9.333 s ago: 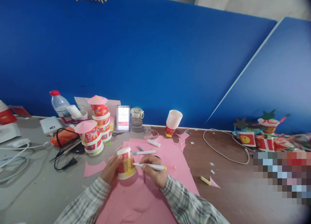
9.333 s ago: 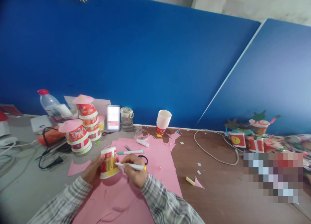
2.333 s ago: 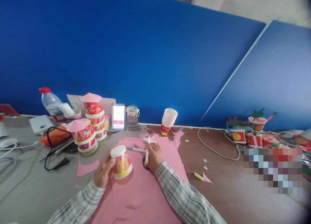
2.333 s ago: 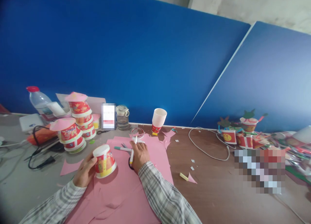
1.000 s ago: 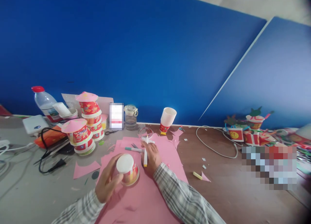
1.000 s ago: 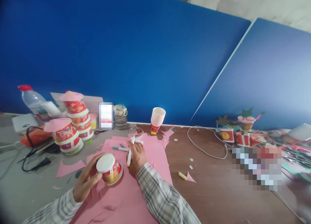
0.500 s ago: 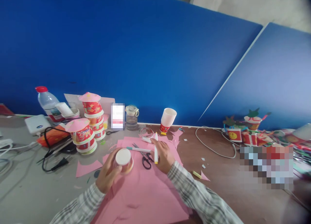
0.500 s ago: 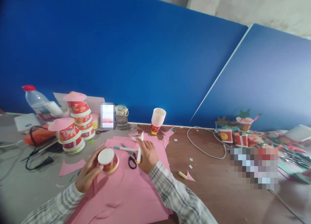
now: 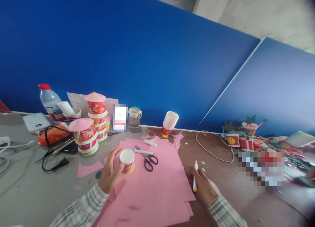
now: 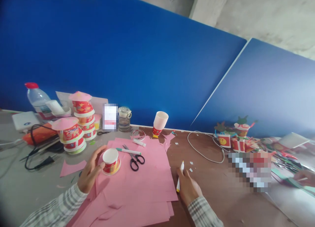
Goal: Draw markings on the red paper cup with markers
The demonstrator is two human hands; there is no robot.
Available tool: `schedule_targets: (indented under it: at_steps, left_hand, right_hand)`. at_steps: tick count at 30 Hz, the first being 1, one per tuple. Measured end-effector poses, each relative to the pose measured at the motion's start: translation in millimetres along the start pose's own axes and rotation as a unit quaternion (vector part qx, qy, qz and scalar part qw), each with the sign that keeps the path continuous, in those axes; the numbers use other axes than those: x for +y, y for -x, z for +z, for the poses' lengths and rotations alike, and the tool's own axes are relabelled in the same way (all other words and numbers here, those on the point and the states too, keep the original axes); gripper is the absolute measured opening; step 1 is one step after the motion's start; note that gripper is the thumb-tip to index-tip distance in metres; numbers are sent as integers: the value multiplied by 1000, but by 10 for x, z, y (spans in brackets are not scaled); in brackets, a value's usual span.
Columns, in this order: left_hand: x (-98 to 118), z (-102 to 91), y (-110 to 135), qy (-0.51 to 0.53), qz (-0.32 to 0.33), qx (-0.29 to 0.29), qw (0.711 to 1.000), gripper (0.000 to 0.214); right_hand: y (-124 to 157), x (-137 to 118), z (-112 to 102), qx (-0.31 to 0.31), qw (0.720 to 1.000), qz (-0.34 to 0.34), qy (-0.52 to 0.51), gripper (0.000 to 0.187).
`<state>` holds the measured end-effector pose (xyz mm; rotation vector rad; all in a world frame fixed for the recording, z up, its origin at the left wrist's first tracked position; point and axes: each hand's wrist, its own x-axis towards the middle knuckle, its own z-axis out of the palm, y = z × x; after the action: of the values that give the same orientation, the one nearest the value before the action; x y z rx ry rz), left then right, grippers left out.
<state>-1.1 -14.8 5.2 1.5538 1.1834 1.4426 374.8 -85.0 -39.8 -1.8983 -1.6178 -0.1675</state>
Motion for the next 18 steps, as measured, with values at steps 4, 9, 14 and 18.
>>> schedule_targets:
  at_steps: [4, 9, 14, 18]
  left_hand:
    - [92, -17, 5, -13, 28, 28, 999, 58]
    - [253, 11, 143, -81, 187, 138, 969, 45]
    - [229, 114, 330, -124, 269, -37, 954, 48]
    - [203, 138, 357, -142, 296, -50, 943, 47]
  right_hand:
    - [-174, -262, -121, -90, 991, -42, -92, 47]
    - [-348, -1193, -328, -105, 917, 4, -384, 29]
    - [-157, -2041, -184, -230, 781, 19, -581, 14]
    - [22, -2285, -37, -259, 726, 64, -634, 13]
